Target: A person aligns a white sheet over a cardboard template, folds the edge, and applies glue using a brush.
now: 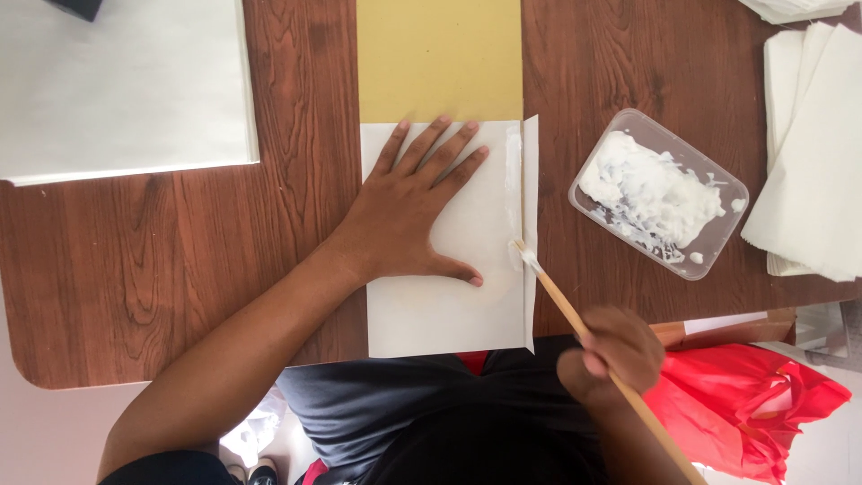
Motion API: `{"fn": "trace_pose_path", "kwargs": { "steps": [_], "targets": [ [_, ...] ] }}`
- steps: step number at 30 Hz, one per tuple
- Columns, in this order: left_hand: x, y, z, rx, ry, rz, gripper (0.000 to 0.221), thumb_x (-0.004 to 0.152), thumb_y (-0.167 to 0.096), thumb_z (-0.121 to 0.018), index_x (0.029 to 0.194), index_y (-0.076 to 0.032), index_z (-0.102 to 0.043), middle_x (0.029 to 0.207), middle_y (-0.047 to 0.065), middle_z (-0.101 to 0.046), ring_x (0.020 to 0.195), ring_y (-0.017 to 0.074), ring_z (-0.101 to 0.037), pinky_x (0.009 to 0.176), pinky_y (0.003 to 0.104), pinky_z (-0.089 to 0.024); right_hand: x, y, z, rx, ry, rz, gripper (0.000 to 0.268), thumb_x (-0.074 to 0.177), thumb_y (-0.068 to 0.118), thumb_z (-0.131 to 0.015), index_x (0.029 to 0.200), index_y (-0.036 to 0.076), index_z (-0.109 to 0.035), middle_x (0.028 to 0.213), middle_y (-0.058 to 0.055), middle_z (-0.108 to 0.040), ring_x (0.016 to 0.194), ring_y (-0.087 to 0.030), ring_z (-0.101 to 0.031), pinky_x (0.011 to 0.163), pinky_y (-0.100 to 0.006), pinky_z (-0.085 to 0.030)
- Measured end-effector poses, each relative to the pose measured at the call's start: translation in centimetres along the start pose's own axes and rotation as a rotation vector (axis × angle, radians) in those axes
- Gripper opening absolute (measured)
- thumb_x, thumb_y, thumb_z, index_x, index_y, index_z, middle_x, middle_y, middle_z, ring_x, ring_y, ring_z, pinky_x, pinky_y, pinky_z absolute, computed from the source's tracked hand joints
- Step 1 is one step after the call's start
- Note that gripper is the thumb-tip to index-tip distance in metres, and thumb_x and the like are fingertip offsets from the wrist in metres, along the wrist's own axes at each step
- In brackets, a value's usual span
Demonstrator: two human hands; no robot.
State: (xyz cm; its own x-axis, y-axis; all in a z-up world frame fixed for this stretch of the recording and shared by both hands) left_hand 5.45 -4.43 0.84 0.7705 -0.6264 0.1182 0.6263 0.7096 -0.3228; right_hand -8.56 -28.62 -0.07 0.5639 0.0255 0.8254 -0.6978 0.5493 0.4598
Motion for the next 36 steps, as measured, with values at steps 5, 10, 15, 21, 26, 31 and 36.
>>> {"fn": "trace_pose_path", "kwargs": {
  "steps": [5, 10, 15, 21, 26, 31, 36],
  "targets": [
    [0.0, 0.0, 0.2, -0.011, -0.013, -0.004, 0.136, 0.065, -0.101, -0.056, 0.161, -0.008, -0.031, 0.170, 0.013, -0.022, 0.157, 0.0353, -0.015, 0.127, 0.057, -0.002, 3.0, 2.3, -1.5, 0.026, -0.061, -0.027, 0.045, 0.108, 0.036, -0.043, 0.072, 0.008, -0.041, 0.056, -0.012, -0.044, 0.042, -0.021, -0.034, 0.045, -0.036, -0.024],
    [-0.1, 0.0, 0.2, -0.004, -0.019, -0.008, 0.137, 0.064, -0.103, -0.053, 0.161, -0.008, -0.032, 0.170, 0.013, -0.023, 0.157, 0.0359, -0.016, 0.127, 0.057, -0.002, 3.5, 3.4, -0.3, 0.018, -0.229, 0.053, 0.034, 0.112, 0.033, -0.041, 0.089, 0.009, -0.033, 0.050, -0.009, -0.035, 0.036, -0.018, -0.027, 0.040, -0.036, -0.017],
    [-0.1, -0.2, 0.1, 0.009, 0.031, 0.005, 0.137, 0.067, -0.100, -0.060, 0.163, -0.008, -0.025, 0.172, 0.013, -0.015, 0.159, 0.0346, -0.008, 0.127, 0.056, 0.002, 4.1, 2.2, -2.0, -0.029, 0.077, -0.054, 0.040, 0.108, 0.033, -0.044, 0.080, 0.005, -0.050, 0.064, -0.015, -0.057, 0.047, -0.023, -0.047, 0.047, -0.035, -0.038],
    [-0.1, -0.3, -0.3, 0.015, 0.097, 0.021, 0.139, 0.068, -0.097, -0.064, 0.165, -0.008, -0.016, 0.172, 0.015, -0.005, 0.159, 0.0340, 0.002, 0.125, 0.057, 0.008, 4.6, 3.8, -0.9, 0.032, -0.102, 0.026, 0.044, 0.109, 0.031, -0.037, 0.073, 0.009, -0.030, 0.046, -0.009, -0.031, 0.037, -0.017, -0.021, 0.041, -0.035, -0.013],
    [-0.1, -0.6, -0.3, 0.025, 0.111, 0.025, 0.143, 0.068, -0.098, -0.064, 0.166, -0.008, -0.014, 0.172, 0.016, -0.003, 0.158, 0.0350, 0.004, 0.125, 0.059, 0.009, 3.3, 2.9, -0.9, -0.014, -0.103, -0.034, 0.045, 0.110, 0.037, -0.043, 0.076, 0.007, -0.040, 0.052, -0.012, -0.042, 0.040, -0.021, -0.035, 0.043, -0.035, -0.024],
    [-0.1, -0.7, -0.2, 0.035, 0.093, 0.021, 0.148, 0.062, -0.104, -0.058, 0.165, -0.006, -0.016, 0.172, 0.018, -0.006, 0.159, 0.0375, 0.000, 0.123, 0.064, 0.008, 3.1, 3.8, -0.4, 0.074, -0.165, 0.022, 0.041, 0.108, 0.032, -0.045, 0.075, 0.008, -0.040, 0.046, -0.007, -0.034, 0.035, -0.017, -0.029, 0.042, -0.035, -0.016],
    [0.1, -0.6, -0.5, 0.018, 0.156, 0.047, 0.149, 0.064, -0.102, -0.062, 0.166, -0.008, -0.010, 0.172, 0.016, 0.001, 0.158, 0.0351, 0.007, 0.122, 0.063, 0.012, 3.8, 4.1, -0.3, 0.024, -0.090, -0.065, 0.046, 0.109, 0.033, -0.037, 0.070, 0.011, -0.027, 0.046, -0.007, -0.031, 0.037, -0.016, -0.020, 0.043, -0.035, -0.014]
  ]
}}
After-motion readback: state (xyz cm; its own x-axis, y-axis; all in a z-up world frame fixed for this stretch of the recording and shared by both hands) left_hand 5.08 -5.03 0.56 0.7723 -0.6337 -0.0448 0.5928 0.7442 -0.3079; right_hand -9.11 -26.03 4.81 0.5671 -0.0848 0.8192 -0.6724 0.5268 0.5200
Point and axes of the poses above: each hand's wrist, its own x-axis towards the middle knuckle, its own z-axis out of the back of the hand, y = z × x, the point moved 7 cm from there along x, towards the middle knuckle
